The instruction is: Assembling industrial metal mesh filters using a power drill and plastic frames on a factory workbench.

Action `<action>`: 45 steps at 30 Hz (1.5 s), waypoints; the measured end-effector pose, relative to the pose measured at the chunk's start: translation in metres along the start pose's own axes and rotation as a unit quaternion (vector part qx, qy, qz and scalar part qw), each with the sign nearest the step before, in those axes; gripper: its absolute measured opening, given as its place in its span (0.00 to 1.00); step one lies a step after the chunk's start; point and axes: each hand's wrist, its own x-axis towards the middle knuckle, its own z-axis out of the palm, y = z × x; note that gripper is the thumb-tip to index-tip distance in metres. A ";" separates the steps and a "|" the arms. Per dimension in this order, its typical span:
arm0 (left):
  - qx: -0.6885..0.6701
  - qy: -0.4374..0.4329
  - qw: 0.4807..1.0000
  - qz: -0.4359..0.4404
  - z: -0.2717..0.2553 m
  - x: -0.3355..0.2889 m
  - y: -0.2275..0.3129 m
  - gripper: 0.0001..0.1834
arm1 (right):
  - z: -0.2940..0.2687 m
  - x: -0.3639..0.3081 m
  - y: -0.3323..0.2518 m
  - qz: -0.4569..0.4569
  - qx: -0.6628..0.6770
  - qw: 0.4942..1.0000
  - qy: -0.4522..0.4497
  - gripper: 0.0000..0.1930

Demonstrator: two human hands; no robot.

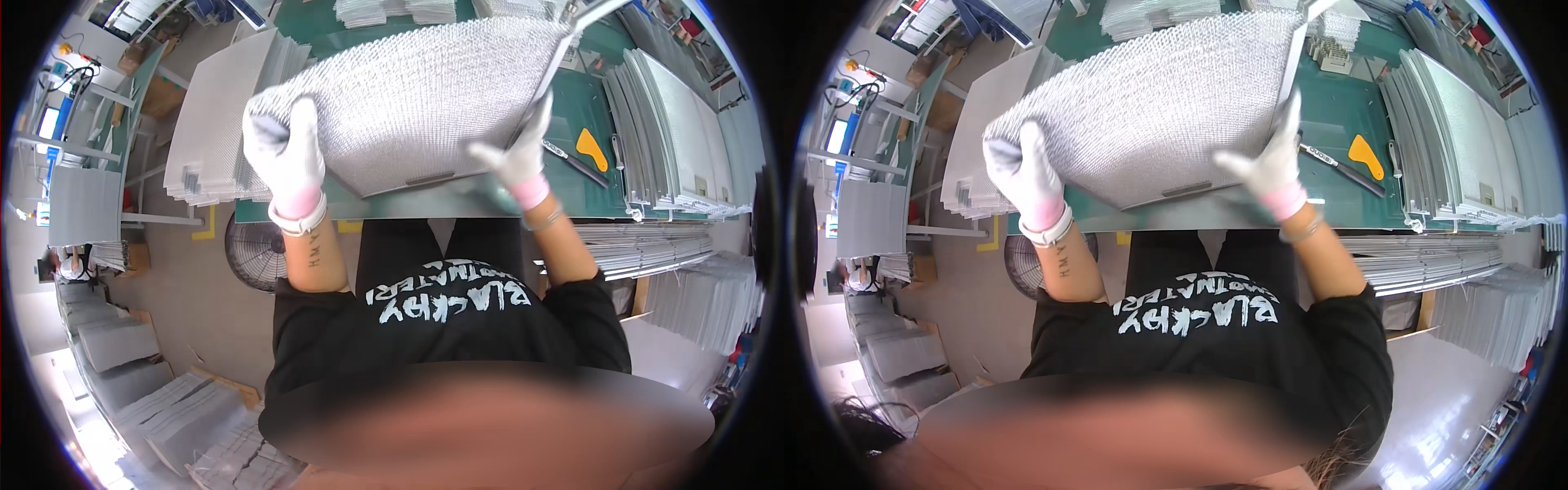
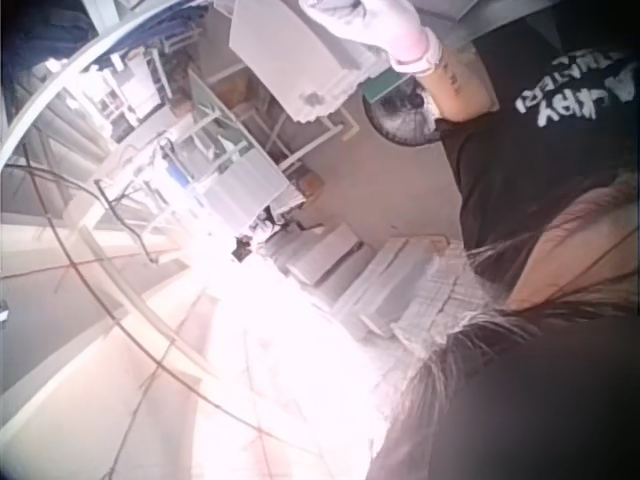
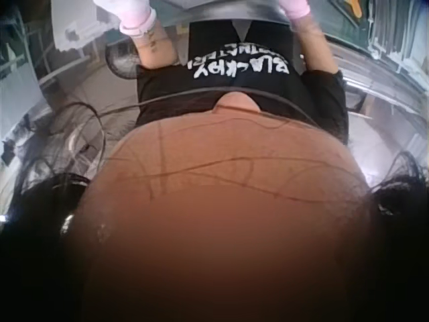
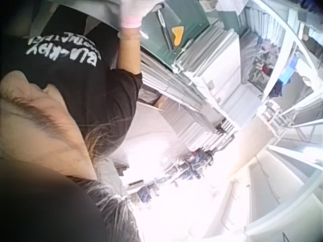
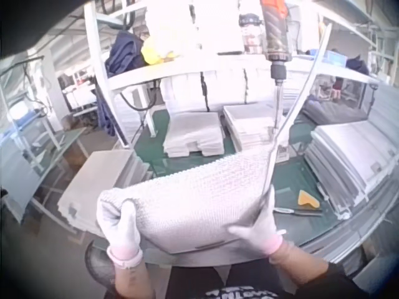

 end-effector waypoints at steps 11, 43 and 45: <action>-0.029 -0.034 0.997 -0.063 0.007 0.023 -0.006 0.13 | 0.011 -0.054 0.052 0.028 -0.069 0.996 -0.041 0.63; 0.209 -0.713 0.668 -0.051 -0.063 -0.066 -0.049 0.31 | -0.130 -0.014 -0.076 -0.189 0.254 0.901 -0.298 0.11; 0.244 -0.728 0.640 -0.026 -0.059 -0.062 -0.056 0.29 | -0.138 -0.023 -0.080 -0.177 0.250 0.912 -0.272 0.11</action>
